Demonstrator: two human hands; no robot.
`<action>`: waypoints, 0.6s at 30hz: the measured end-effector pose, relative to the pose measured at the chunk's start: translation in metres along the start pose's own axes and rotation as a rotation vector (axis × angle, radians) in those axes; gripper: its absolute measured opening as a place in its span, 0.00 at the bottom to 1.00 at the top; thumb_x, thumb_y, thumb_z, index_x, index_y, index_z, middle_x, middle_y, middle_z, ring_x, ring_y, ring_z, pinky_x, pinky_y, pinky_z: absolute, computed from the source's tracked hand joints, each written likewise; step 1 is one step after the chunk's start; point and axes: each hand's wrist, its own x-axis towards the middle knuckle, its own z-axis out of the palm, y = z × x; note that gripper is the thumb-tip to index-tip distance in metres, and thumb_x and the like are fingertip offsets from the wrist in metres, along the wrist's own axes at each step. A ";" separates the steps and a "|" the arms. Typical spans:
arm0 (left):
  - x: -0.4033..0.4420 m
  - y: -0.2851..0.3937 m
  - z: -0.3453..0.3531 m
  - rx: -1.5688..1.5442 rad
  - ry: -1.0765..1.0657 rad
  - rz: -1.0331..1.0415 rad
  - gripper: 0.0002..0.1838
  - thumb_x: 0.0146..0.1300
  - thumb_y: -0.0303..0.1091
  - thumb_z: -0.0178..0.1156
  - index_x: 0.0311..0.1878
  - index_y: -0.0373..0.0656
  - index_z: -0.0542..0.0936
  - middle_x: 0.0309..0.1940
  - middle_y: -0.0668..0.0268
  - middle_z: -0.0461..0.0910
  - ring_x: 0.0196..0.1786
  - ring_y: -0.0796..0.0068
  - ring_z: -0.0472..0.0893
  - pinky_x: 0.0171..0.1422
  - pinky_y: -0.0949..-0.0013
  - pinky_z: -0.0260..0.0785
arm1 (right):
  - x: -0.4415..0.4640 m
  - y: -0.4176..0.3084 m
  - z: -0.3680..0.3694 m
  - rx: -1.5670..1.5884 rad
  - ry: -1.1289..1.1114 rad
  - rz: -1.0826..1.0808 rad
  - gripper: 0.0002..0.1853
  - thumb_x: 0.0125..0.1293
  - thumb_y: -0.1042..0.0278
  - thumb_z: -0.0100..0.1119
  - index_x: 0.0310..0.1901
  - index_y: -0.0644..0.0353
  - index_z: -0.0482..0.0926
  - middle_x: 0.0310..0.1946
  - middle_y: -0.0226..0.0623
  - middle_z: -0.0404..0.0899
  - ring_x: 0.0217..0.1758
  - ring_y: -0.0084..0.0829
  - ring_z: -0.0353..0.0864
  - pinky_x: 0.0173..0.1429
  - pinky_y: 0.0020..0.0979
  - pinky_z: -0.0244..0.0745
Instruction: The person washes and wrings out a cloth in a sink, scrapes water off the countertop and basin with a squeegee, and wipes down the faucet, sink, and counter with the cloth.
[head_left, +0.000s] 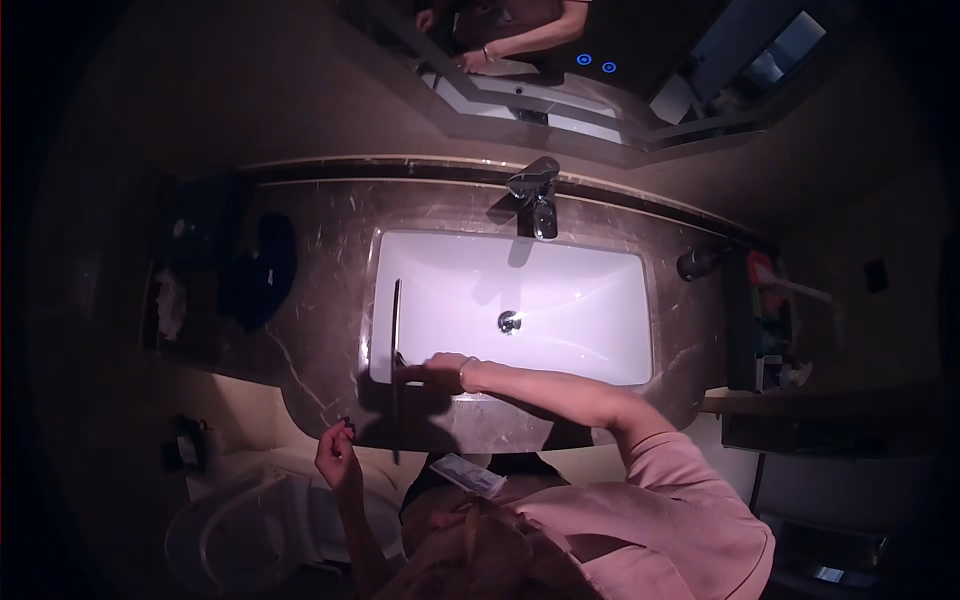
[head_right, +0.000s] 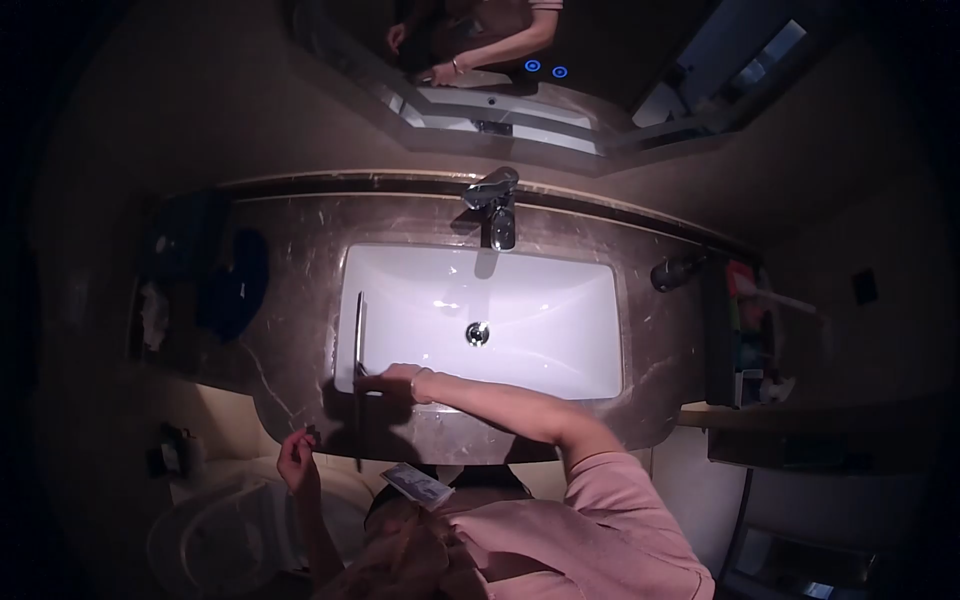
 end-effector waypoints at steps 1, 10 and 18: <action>-0.003 0.004 0.008 0.005 -0.009 0.004 0.09 0.65 0.21 0.49 0.44 0.32 0.76 0.32 0.66 0.76 0.37 0.80 0.74 0.48 0.77 0.67 | -0.016 0.006 -0.009 -0.087 -0.051 0.011 0.29 0.57 0.68 0.52 0.63 0.32 0.66 0.37 0.44 0.80 0.40 0.44 0.81 0.42 0.42 0.75; -0.005 0.022 0.087 0.172 -0.109 0.039 0.09 0.64 0.22 0.50 0.44 0.32 0.78 0.33 0.63 0.80 0.37 0.79 0.77 0.45 0.76 0.70 | -0.188 0.107 -0.116 -0.589 -0.336 0.461 0.18 0.60 0.56 0.53 0.53 0.37 0.78 0.34 0.39 0.82 0.33 0.36 0.83 0.40 0.41 0.77; 0.004 0.038 0.167 0.326 -0.280 0.167 0.09 0.62 0.23 0.52 0.42 0.33 0.79 0.32 0.58 0.81 0.36 0.73 0.80 0.43 0.72 0.72 | -0.358 0.134 -0.128 -0.145 0.345 0.529 0.35 0.54 0.75 0.56 0.64 0.32 0.66 0.41 0.38 0.81 0.37 0.33 0.82 0.42 0.33 0.75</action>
